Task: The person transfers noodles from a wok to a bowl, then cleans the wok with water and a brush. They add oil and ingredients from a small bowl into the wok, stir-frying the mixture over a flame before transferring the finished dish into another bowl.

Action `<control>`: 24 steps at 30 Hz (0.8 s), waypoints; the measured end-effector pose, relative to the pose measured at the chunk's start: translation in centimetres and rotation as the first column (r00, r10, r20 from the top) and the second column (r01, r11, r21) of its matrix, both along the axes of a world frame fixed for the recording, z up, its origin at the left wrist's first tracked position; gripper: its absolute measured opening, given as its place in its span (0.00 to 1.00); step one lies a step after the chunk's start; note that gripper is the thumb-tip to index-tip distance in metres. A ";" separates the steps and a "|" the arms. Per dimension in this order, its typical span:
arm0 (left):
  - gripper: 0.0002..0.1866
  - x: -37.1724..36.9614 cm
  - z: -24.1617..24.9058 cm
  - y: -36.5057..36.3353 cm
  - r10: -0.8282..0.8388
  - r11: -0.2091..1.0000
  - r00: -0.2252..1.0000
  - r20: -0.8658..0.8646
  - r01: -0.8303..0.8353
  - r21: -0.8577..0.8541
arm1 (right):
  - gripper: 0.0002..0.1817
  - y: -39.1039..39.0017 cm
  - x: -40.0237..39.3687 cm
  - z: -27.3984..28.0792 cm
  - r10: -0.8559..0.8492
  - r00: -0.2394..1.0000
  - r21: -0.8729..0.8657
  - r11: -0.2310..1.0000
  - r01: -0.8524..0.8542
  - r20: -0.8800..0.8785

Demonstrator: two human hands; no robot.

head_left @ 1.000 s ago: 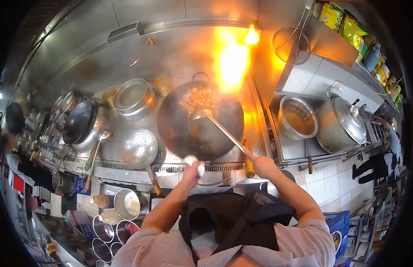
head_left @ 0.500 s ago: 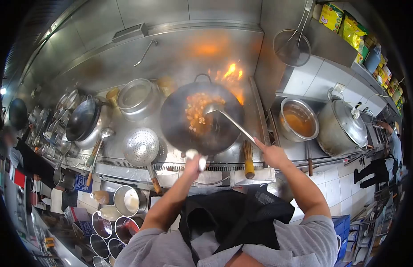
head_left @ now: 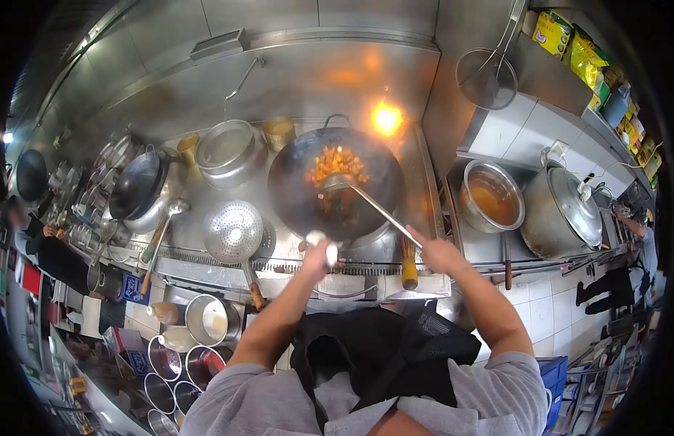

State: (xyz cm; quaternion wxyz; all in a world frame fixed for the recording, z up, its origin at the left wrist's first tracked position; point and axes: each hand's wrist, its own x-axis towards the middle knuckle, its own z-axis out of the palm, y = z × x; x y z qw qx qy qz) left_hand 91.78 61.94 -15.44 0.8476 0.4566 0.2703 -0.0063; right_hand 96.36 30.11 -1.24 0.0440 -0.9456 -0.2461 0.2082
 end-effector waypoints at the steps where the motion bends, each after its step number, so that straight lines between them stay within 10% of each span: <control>1: 0.12 -1.8 -1.6 0.0 0.019 0.995 0.999 0.039 -0.015 -0.098 | 0.44 0.5 -0.3 -0.4 -0.038 0.999 -0.026 0.999 0.039 0.035; 6: 0.14 -5.4 1.4 -0.4 0.065 0.996 0.992 -0.111 -0.072 -0.059 | 0.40 -4.7 -1.5 6.9 0.099 0.991 0.228 0.971 -0.076 -0.088; 9: 0.09 1.1 8.7 1.2 0.043 0.995 0.993 -0.110 -0.052 -0.081 | 0.39 -4.4 -1.8 12.7 -0.097 0.927 0.057 0.990 0.126 -0.363; 17: 0.12 -0.4 -4.4 2.3 -0.047 0.996 0.998 -0.036 0.044 -0.082 | 0.46 0.9 1.1 -2.3 -0.042 0.994 -0.077 0.996 0.050 0.097; 23: 0.10 -4.4 2.3 1.3 0.058 0.998 0.991 -0.122 -0.062 -0.032 | 0.42 -5.7 -0.7 6.8 0.139 0.989 0.345 0.927 -0.147 0.049; 24: 0.10 -2.0 4.8 2.1 0.010 0.997 0.993 -0.114 -0.019 -0.079 | 0.41 -5.4 -0.9 10.5 0.006 0.978 0.236 0.971 0.045 -0.210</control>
